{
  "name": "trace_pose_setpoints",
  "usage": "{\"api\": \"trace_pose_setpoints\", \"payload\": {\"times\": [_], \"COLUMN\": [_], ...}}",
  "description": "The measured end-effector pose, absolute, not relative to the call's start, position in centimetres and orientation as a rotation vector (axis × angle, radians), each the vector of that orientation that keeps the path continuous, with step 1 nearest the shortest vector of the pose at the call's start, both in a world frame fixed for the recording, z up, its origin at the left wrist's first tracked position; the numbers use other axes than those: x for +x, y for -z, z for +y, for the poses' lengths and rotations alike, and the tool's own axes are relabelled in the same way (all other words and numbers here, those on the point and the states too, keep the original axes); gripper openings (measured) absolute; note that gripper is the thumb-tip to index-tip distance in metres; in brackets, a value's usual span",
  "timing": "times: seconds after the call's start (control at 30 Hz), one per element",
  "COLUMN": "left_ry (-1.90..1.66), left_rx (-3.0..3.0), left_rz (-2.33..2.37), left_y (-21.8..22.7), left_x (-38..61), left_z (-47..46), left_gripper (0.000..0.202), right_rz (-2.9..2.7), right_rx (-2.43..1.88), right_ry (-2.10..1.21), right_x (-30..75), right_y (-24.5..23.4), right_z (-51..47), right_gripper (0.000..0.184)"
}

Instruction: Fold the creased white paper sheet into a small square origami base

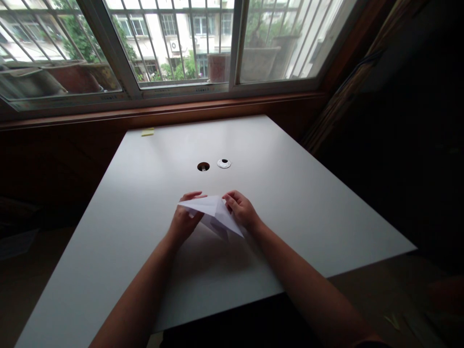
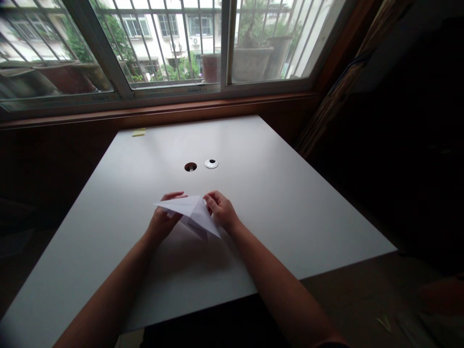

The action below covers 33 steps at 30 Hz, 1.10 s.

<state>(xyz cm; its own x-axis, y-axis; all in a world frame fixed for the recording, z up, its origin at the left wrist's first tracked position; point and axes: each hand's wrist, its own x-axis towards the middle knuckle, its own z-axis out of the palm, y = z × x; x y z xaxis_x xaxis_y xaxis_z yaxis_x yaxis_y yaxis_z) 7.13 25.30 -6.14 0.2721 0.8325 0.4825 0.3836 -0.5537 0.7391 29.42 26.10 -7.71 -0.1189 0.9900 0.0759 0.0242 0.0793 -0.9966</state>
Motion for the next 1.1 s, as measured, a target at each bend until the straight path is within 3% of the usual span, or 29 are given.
{"api": "trace_pose_setpoints", "payload": {"times": [0.1,0.4,0.6,0.73,0.83,1.1], "left_ry": [-1.273,-1.728,-1.803,-1.659,-1.583,-1.617], "left_rx": [1.928,1.231,1.119,1.231,1.322,1.315], "left_rz": [1.132,1.401,1.301,1.201,1.096,0.881], "left_y": [6.0,5.6,5.2,5.6,5.8,5.7], "left_x": [6.9,6.6,6.8,7.4,7.8,7.7], "left_z": [25.2,25.1,25.3,24.9,24.7,25.1], "left_gripper": [0.029,0.047,0.05,0.052,0.052,0.05], "right_rz": [-1.369,-1.536,-1.991,-2.023,-1.883,-1.762], "right_rx": [-1.03,-0.869,-0.974,-1.159,-1.271,-1.09], "right_ry": [-1.212,-1.274,-0.99,-0.791,-0.826,-0.627], "right_x": [29.4,29.9,29.0,28.1,28.0,29.9], "right_y": [7.9,7.5,6.9,7.3,7.5,6.8], "right_z": [26.1,25.8,24.7,24.4,24.6,24.9], "right_gripper": [0.037,0.059,0.073,0.062,0.05,0.059]}}
